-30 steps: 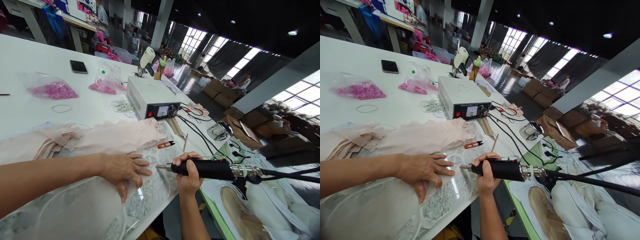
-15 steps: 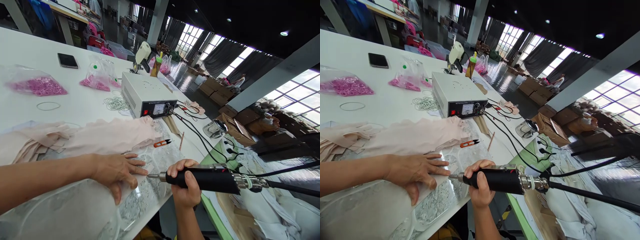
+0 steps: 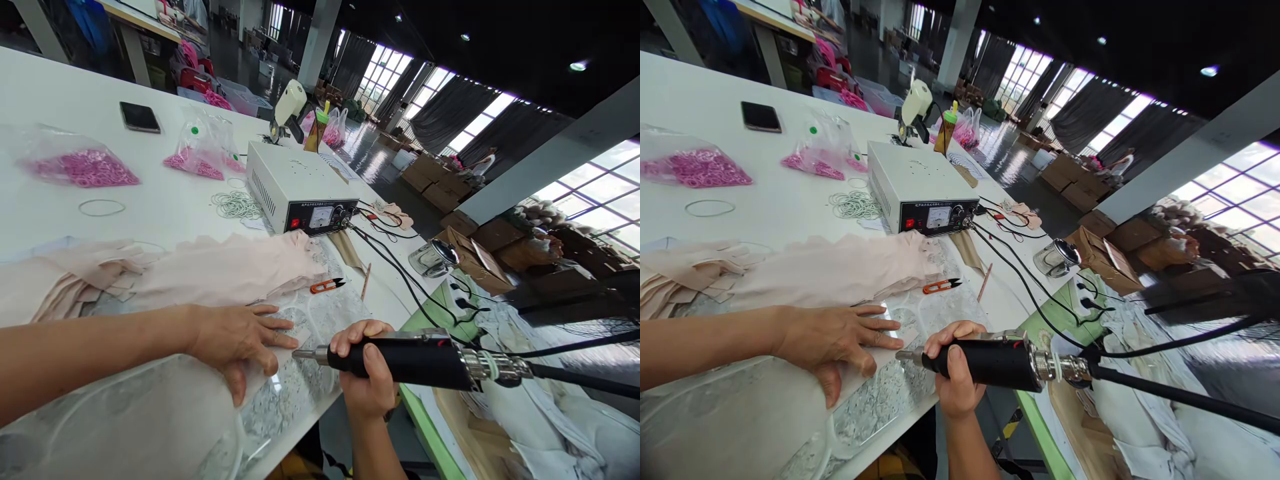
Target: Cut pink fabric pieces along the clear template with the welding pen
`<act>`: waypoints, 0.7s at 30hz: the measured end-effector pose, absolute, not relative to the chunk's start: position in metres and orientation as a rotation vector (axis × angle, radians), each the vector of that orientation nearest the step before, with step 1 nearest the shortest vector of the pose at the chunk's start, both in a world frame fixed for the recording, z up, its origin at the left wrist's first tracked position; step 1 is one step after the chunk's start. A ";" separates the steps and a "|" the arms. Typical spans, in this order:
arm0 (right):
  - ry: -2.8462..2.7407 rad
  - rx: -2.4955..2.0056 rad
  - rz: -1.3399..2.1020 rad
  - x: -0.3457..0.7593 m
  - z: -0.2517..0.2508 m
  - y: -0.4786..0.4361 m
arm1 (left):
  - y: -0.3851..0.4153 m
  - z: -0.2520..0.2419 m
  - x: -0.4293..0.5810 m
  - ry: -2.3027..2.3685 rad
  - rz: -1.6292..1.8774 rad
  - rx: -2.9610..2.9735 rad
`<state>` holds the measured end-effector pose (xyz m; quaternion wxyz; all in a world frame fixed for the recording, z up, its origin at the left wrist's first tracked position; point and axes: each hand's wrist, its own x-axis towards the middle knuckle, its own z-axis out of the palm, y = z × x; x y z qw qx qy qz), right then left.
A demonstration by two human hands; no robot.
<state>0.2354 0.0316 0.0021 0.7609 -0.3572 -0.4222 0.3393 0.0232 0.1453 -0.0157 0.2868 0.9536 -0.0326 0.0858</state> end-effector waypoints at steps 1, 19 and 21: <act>-0.922 -0.778 0.737 0.235 0.002 0.032 | 0.145 -0.015 0.023 -0.088 0.224 2.555; -0.976 -0.732 0.829 0.223 0.005 0.021 | 0.145 -0.016 0.023 -0.092 0.112 2.633; -0.969 -0.733 0.837 0.222 0.005 0.021 | 0.145 -0.018 0.023 -0.094 0.102 2.629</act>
